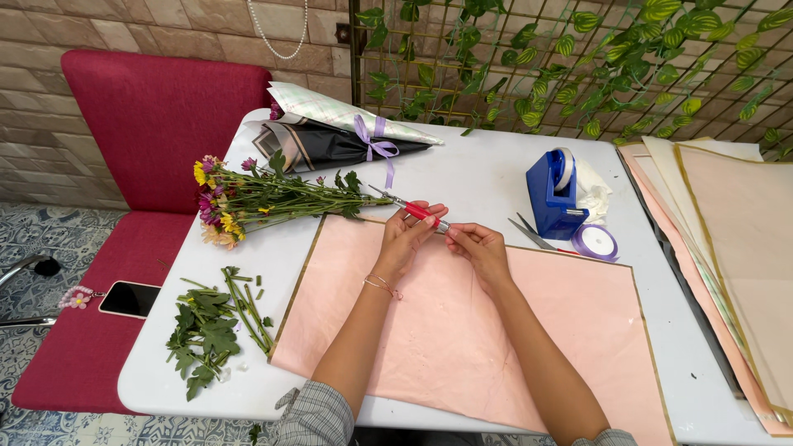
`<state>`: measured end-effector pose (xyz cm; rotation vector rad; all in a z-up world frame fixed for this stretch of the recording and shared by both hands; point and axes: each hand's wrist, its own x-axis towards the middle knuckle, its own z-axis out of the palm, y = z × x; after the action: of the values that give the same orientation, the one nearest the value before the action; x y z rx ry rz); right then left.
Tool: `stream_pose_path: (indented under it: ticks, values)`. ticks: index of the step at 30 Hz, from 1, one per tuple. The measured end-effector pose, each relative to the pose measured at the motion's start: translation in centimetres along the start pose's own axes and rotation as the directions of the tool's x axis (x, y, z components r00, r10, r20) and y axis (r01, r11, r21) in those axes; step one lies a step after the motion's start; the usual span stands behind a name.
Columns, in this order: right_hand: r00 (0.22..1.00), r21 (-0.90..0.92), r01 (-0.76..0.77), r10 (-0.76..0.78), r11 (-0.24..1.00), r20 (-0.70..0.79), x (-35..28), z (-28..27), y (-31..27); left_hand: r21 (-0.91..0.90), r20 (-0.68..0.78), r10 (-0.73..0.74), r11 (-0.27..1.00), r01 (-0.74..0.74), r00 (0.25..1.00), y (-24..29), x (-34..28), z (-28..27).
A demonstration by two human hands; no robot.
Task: The person prepares wrapping paper by cutting and folding it, then positions a small bunch of flowers and wraps the paper around the stems to form a bouquet.
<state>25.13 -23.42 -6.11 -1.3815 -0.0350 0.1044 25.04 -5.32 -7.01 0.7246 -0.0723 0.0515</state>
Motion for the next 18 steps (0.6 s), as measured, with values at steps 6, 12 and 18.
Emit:
stream_pose_path:
  ticks: [6,12,18]
  values:
    - [0.992,-0.017,0.121,-0.122,0.993,-0.045,-0.3,1.1,0.0,0.062,0.055,0.002,0.998,-0.006,0.998,-0.2,-0.5,0.4]
    - [0.989,-0.118,0.147,-0.145,0.982,0.026,-3.0,3.1,-4.3,0.048,0.072,0.010,0.999,-0.013,0.997,0.0,-0.7,1.0]
    - [0.983,-0.196,0.136,-0.108,0.971,0.147,-3.8,2.7,-6.6,0.104,0.146,-0.081,0.992,0.066,0.986,1.9,-2.2,2.7]
